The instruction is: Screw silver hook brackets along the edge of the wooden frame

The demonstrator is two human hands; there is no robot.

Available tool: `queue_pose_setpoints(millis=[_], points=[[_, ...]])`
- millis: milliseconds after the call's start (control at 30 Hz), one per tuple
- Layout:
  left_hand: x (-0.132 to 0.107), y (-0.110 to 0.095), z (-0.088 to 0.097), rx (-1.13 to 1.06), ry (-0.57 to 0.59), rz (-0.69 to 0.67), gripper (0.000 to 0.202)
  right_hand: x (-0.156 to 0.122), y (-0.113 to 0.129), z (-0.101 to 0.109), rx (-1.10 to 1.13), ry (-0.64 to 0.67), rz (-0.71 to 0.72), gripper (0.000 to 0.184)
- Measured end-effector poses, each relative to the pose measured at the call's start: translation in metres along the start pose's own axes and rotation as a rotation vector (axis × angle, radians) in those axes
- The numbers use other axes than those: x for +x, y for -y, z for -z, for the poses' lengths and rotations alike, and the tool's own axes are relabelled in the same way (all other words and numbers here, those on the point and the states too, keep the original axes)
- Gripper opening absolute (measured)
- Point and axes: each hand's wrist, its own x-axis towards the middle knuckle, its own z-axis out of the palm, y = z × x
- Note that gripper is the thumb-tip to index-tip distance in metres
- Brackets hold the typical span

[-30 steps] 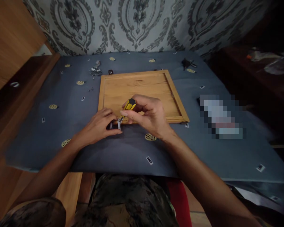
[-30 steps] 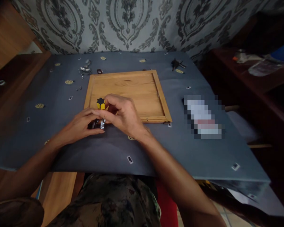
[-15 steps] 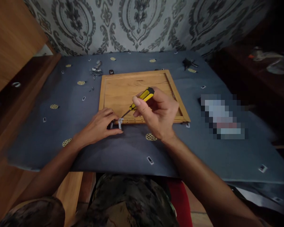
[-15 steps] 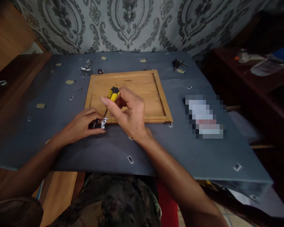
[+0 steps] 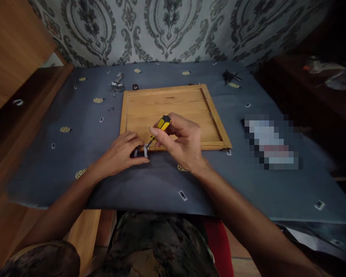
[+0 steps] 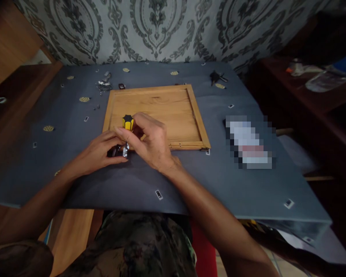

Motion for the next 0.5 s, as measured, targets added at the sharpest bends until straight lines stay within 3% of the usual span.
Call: queue_pose_setpoints(millis=[167,500], points=[[0.0002,-0.0007,0.0015,0.004,0.009,0.001,0.035,0.0013,-0.001,0.0008,0.002,0.021,-0.016,0.041],[0.0003,0.0001,0.0001,0.025,-0.003,-0.001,0.034,0.0048,-0.0013,0.0061,-0.09,0.079,0.117,0.038]])
